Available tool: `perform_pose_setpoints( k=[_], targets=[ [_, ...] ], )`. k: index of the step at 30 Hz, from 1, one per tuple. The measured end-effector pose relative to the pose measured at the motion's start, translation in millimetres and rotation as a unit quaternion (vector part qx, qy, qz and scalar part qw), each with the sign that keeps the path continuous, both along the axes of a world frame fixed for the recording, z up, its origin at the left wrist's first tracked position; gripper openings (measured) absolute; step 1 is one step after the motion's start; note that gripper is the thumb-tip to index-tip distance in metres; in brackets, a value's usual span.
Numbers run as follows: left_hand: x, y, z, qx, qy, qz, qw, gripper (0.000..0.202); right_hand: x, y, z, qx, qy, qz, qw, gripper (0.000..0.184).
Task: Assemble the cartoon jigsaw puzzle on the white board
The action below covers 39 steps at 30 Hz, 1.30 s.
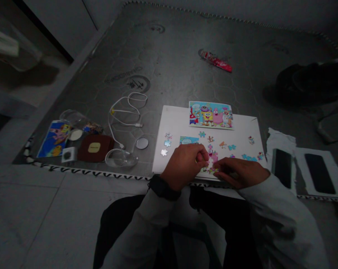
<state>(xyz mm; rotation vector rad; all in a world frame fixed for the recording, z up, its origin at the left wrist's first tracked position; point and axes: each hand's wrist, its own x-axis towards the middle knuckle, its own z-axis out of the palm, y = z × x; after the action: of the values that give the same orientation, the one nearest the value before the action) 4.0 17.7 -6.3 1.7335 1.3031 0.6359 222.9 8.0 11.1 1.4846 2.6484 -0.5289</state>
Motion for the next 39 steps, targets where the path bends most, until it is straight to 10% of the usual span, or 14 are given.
perform_pose_setpoints(
  k=[39],
  targets=[
    [10.3, -6.9, 6.6, -0.011, 0.079, 0.037, 0.996, 0.020, -3.7, -8.6, 3.5, 0.034, -0.091, -0.057, 0.994, 0.014]
  ],
)
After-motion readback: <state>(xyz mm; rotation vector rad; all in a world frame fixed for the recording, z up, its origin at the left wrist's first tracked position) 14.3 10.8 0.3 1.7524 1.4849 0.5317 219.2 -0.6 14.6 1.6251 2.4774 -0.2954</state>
